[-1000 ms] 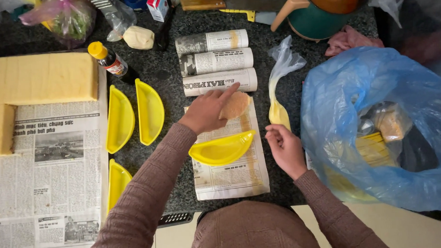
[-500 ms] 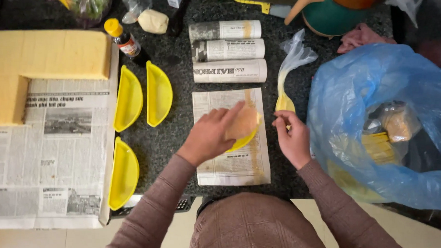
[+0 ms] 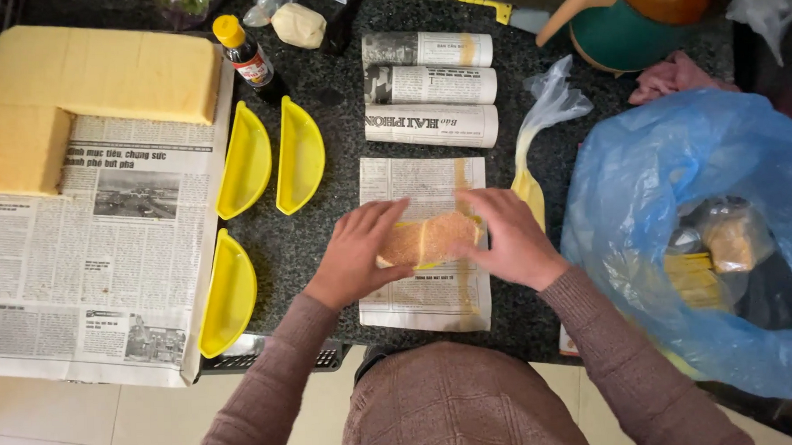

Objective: Piping cream onto sponge cake slices and rolling them in newspaper for packaging.

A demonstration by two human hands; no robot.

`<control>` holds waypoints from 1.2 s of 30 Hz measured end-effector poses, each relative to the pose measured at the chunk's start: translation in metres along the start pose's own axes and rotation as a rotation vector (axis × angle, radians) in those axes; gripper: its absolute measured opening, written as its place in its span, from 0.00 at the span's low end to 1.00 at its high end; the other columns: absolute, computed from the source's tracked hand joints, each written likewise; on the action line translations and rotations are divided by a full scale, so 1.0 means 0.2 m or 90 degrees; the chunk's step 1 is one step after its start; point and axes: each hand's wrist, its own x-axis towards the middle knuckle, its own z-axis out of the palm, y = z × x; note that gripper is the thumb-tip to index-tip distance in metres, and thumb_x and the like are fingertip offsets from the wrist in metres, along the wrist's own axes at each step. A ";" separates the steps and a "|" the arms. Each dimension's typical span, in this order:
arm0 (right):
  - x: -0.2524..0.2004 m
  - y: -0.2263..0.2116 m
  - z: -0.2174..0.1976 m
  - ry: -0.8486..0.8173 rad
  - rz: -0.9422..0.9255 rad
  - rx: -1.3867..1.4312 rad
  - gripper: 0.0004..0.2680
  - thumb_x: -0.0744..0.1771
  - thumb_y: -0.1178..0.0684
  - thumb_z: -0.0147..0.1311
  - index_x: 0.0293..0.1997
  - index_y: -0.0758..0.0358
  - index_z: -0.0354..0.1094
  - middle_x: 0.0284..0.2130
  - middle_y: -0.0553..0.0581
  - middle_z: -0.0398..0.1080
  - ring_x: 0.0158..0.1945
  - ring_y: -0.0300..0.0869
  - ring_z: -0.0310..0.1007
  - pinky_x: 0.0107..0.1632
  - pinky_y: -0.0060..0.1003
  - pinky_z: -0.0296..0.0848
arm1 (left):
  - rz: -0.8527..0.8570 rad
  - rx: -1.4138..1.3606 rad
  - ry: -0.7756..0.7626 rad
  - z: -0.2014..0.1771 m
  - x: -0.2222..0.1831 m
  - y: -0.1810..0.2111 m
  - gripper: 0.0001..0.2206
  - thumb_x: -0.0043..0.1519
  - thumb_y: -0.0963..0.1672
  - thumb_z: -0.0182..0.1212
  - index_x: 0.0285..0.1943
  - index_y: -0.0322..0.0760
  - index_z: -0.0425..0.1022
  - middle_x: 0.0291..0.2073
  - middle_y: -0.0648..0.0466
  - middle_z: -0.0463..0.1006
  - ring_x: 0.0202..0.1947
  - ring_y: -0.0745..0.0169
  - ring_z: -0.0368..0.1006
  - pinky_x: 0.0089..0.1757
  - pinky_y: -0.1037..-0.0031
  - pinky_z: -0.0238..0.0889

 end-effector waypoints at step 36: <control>-0.02 0.11 0.34 -0.201 -0.002 -0.105 0.28 0.63 0.31 0.74 0.68 0.47 0.73 0.58 0.54 0.75 0.64 0.60 0.79 0.66 0.58 0.70 | -0.227 -0.511 0.228 0.14 -0.21 -0.12 0.45 0.56 0.42 0.84 0.85 0.33 0.64 0.60 0.33 0.80 0.61 0.29 0.81 0.62 0.52 0.79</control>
